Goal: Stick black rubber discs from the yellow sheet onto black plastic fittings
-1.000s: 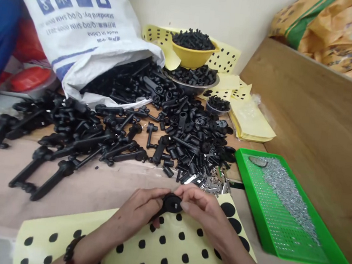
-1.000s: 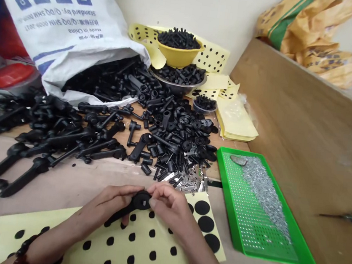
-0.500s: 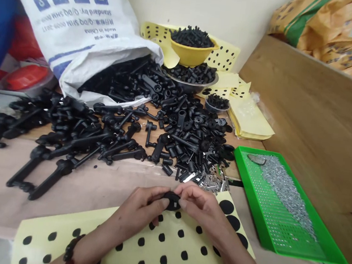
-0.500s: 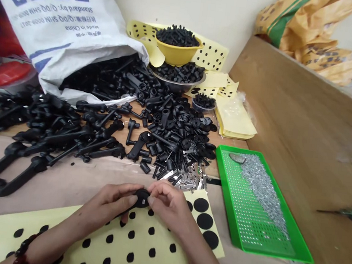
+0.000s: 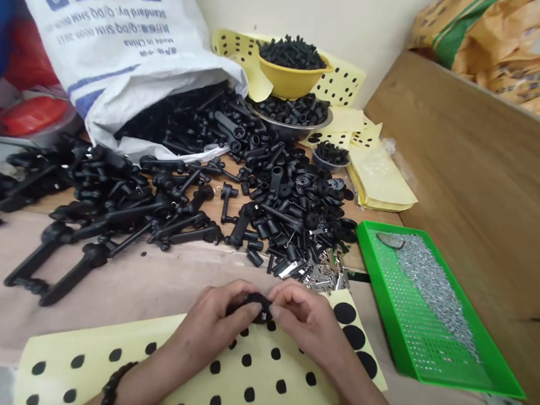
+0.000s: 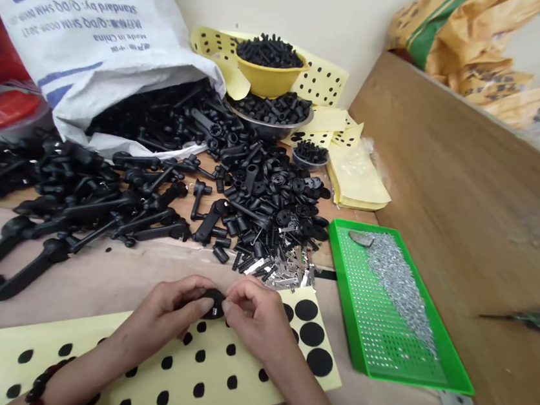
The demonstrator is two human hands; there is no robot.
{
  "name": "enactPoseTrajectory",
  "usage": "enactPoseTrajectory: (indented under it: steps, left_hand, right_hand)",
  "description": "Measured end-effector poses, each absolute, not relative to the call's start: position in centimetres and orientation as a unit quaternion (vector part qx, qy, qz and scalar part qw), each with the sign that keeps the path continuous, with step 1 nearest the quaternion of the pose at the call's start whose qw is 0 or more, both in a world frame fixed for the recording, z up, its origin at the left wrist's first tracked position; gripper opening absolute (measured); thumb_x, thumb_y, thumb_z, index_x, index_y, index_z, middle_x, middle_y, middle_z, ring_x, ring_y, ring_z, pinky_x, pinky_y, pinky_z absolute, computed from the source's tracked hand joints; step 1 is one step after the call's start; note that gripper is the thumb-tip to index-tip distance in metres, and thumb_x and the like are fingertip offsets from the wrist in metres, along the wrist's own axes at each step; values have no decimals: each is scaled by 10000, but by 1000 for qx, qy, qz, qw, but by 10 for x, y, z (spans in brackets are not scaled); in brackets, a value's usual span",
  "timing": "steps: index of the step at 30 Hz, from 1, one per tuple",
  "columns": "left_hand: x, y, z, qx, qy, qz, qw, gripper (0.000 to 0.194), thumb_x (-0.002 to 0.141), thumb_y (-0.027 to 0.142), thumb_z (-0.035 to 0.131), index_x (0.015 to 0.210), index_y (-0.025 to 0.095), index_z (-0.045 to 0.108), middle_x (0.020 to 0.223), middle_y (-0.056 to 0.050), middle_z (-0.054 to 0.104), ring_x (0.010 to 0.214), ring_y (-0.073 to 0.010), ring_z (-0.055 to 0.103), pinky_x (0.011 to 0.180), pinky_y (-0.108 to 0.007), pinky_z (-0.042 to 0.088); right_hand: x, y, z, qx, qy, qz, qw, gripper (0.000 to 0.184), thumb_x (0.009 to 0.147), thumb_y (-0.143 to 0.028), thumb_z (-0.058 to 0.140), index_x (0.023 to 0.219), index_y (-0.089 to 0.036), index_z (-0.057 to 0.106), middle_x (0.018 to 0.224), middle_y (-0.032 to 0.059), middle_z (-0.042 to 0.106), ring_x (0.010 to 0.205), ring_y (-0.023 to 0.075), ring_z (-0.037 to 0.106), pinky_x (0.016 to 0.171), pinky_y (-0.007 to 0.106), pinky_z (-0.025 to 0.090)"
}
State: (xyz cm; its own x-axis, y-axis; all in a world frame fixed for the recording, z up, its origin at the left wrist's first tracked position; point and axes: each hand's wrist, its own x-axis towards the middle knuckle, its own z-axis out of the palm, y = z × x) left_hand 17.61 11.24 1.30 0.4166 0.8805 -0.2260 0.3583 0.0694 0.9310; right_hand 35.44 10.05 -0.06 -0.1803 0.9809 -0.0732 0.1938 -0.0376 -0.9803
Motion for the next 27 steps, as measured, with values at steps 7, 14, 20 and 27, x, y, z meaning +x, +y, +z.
enactPoseTrajectory:
  steps: [7, 14, 20, 27]
  left_hand:
    - [175, 107, 12, 666, 506, 264, 480, 178, 843, 286, 524, 903, 180, 655, 806, -26, 695, 713, -180, 609, 623, -256, 452]
    - [176, 100, 12, 668, 518, 287, 450, 181, 850, 297, 530, 945, 183, 635, 760, -16, 698, 637, -170, 615, 582, -250, 453]
    - [175, 98, 11, 611, 527, 305, 506, 240, 834, 360, 562, 971, 175, 625, 718, -21, 669, 545, -139, 542, 513, -241, 434]
    - [177, 95, 12, 452, 478, 330, 677, 397, 743, 464, 667, 990, 158, 610, 677, 5, 571, 516, -93, 445, 436, -188, 397]
  right_hand:
    - [351, 94, -6, -548, -591, 455, 378, 127, 769, -218, 560, 644, -219, 537, 690, 14, 585, 644, 172, 565, 580, 286, 455]
    - [345, 89, -10, -563, -572, 463, 376, 144, 824, -307, 568, 720, -225, 511, 652, 0, 577, 606, 161, 552, 548, 267, 430]
    - [347, 91, -17, -527, -518, 546, 394, 263, 819, -446, 598, 791, -225, 460, 641, -26, 557, 598, 148, 568, 548, 255, 426]
    - [342, 88, -12, -455, -539, 576, 413, 278, 888, -494, 496, 929, -219, 499, 755, 2, 598, 679, 168, 595, 604, 271, 440]
